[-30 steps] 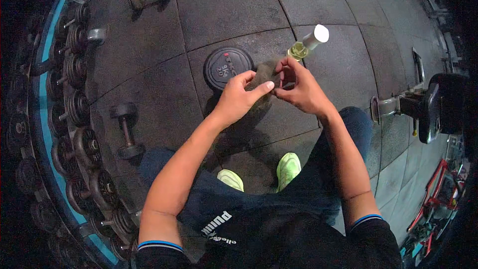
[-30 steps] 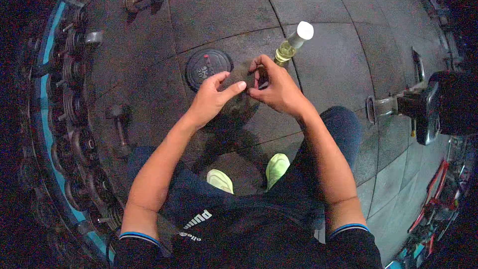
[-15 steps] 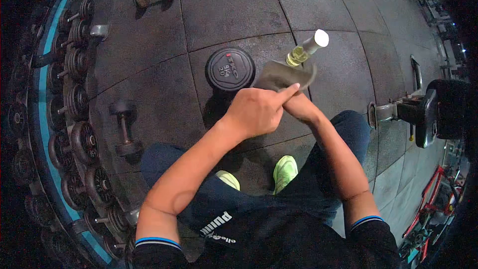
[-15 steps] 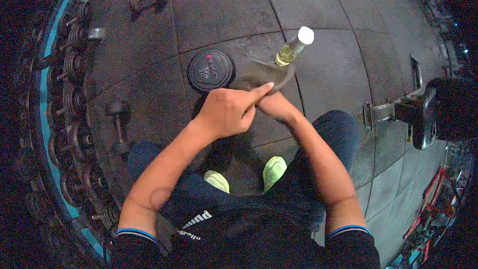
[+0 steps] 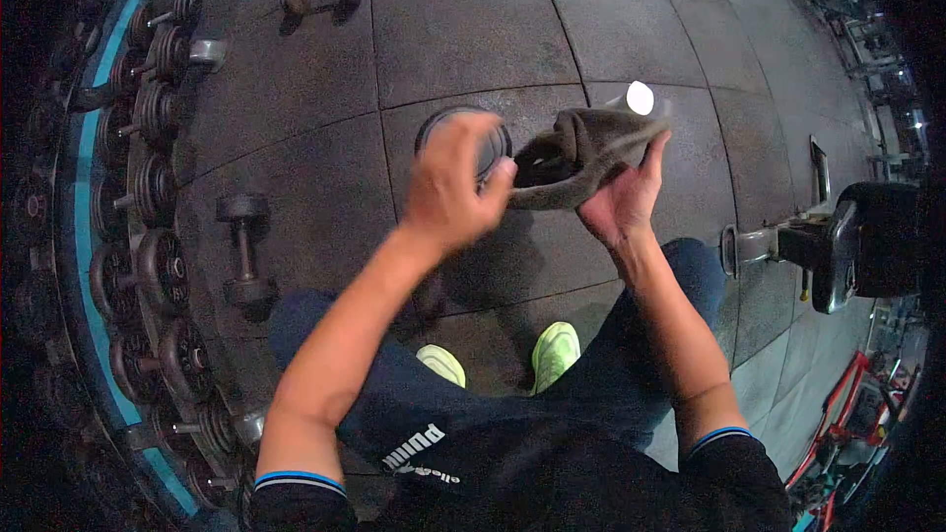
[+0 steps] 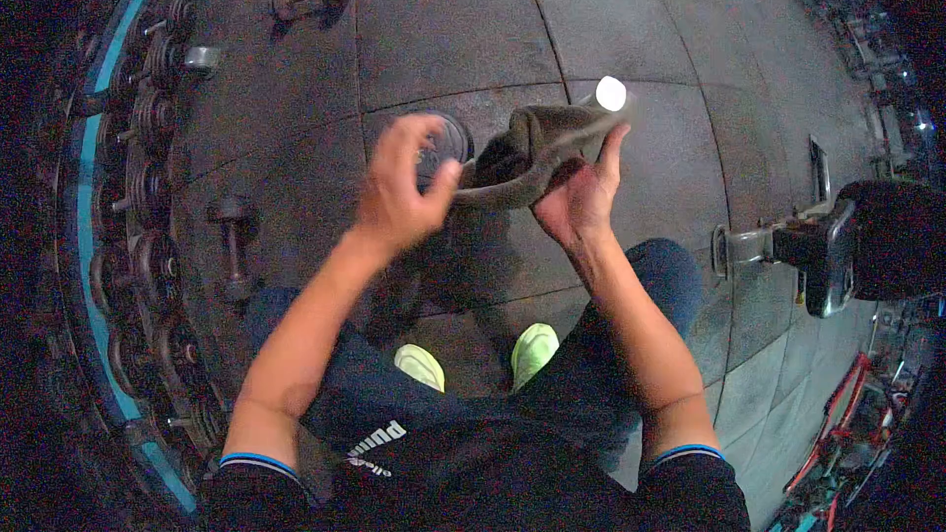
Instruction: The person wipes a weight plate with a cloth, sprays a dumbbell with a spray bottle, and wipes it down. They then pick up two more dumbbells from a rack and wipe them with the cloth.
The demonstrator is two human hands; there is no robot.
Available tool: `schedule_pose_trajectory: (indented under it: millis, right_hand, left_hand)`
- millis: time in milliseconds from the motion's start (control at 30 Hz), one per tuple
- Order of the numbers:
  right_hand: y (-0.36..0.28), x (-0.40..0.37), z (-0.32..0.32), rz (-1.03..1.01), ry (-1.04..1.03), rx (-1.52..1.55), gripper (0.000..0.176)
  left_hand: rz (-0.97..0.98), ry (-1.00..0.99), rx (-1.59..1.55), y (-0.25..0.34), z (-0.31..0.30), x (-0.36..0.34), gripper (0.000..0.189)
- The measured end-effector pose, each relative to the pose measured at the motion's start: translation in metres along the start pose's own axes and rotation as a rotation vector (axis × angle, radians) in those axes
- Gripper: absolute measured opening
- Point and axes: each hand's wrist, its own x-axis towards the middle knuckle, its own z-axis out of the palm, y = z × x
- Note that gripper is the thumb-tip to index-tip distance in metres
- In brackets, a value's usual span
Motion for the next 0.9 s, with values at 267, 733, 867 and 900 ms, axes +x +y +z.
schedule_pose_trajectory:
  millis: [267, 733, 867, 900]
  right_hand:
    - [0.036, 0.035, -0.029, -0.184, 0.162, -1.445, 0.035]
    - [0.067, 0.066, -0.008, -0.443, -0.344, -2.199, 0.030]
    - [0.075, 0.032, -0.003, -0.498, -0.251, -2.303, 0.030]
    - [0.079, 0.022, -0.014, -0.802, -0.313, -2.262, 0.030]
  left_hand:
    - [-0.218, -0.301, 0.276, -0.082, 0.004, -0.018, 0.128]
    - [-0.237, -0.300, 0.253, -0.077, 0.007, -0.016, 0.123]
    - [-0.279, -0.314, 0.228, -0.073, 0.004, -0.014, 0.123]
    - [-0.287, -0.305, 0.219, -0.073, 0.003, -0.014, 0.123]
